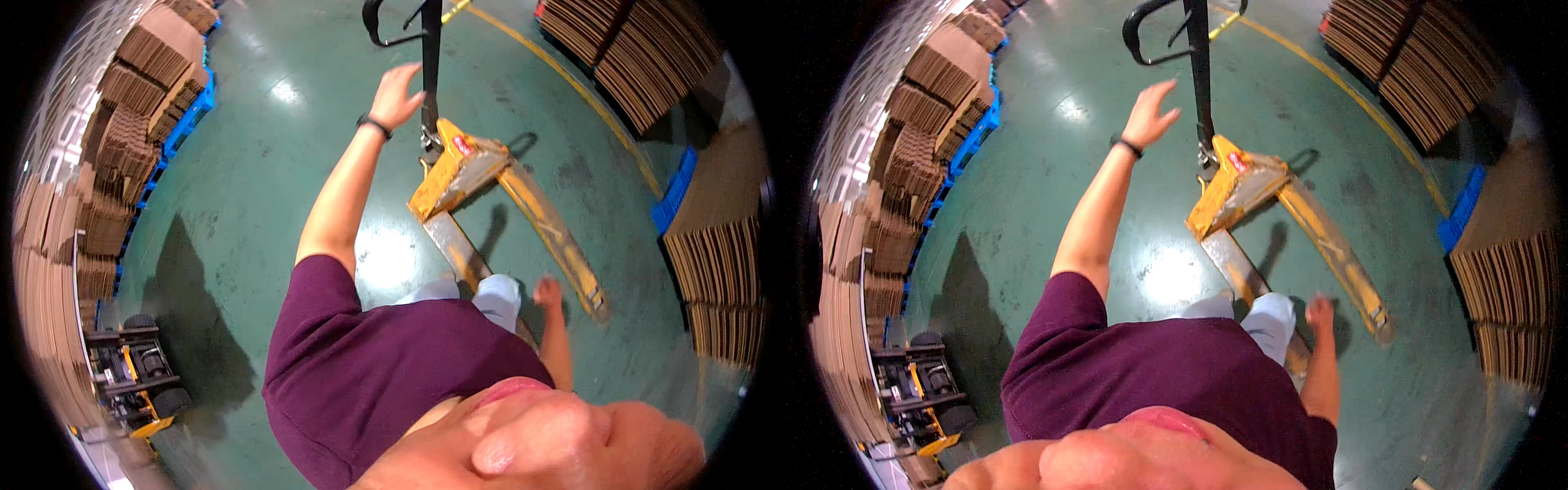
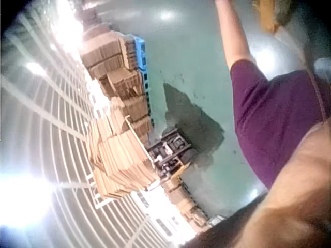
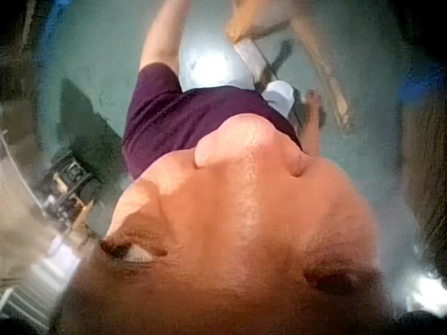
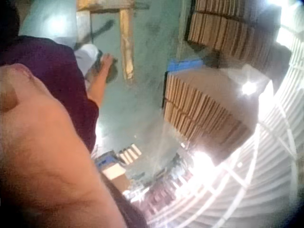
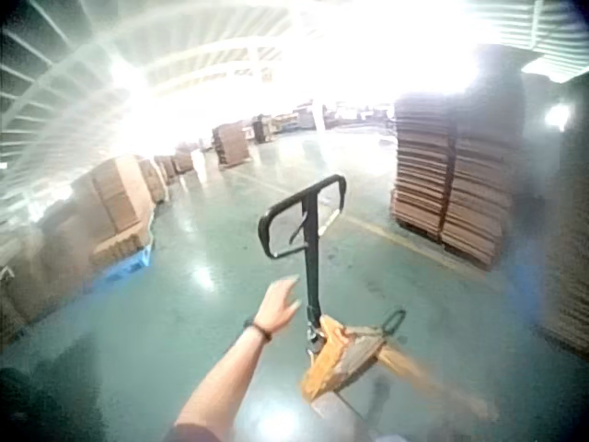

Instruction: The person picks up corrugated cardboard strips and sheets from a pallet on the floor, aligns them, and stacks them together.

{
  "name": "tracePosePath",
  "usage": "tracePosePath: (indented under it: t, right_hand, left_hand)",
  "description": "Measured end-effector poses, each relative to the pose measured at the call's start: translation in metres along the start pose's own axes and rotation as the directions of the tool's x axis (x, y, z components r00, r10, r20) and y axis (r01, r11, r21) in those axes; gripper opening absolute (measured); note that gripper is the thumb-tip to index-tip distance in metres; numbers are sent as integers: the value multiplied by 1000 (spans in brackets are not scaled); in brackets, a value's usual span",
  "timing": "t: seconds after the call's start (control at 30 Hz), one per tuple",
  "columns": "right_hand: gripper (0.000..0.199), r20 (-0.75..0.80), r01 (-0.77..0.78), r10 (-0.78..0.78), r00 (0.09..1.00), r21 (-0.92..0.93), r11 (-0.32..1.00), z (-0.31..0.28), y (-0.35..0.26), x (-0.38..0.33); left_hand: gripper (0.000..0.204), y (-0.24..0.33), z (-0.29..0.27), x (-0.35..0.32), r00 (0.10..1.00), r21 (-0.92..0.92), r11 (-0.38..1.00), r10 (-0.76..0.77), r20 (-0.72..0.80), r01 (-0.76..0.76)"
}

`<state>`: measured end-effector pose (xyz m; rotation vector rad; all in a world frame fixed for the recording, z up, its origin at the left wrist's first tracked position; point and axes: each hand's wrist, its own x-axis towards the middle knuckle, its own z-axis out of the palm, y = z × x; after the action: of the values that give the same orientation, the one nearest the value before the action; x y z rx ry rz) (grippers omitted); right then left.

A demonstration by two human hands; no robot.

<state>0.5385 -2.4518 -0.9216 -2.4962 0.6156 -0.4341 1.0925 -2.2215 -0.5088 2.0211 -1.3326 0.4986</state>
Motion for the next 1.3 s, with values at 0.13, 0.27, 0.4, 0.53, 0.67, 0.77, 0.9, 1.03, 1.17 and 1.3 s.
tracePosePath:
  t: [0.13,0.27,0.4,0.53,0.67,0.77,0.9,1.03,1.17,1.3]
  right_hand:
    - [29,640,-313,432,636,-298,902,-23,81,-72]
    - [31,583,-479,567,582,-318,818,-72,157,-3]
    - [33,450,-485,540,711,-242,840,-119,284,157]
    - [35,277,-412,411,869,-55,909,-150,441,370]
    - [38,-105,-90,102,989,107,990,-170,576,560]
    - [43,695,-763,340,633,634,125,-170,551,654]
    - [38,751,-755,269,602,426,499,-190,401,768]
    - [33,556,76,-375,742,486,870,-83,331,1004]
    - [59,491,273,-694,526,676,685,-103,-8,1207]
    - [77,570,56,-701,427,758,650,-135,-268,1295]
  left_hand:
    - [69,-52,33,180,987,471,879,7,-158,69]
    - [81,-80,87,298,919,670,641,-354,-173,373]
    - [63,-54,113,365,657,655,386,-719,-227,649]
    - [55,-59,119,359,670,702,225,-583,-459,676]
    - [52,-68,132,356,583,663,101,-585,-563,742]
    - [51,-46,112,359,513,595,67,-590,-623,801]
    - [42,-48,117,363,592,679,3,-493,-638,734]
    - [21,-64,139,402,745,752,122,-302,-594,648]
    - [22,-39,136,409,730,721,170,-315,-607,672]
    - [18,-16,144,411,589,573,171,-389,-708,802]
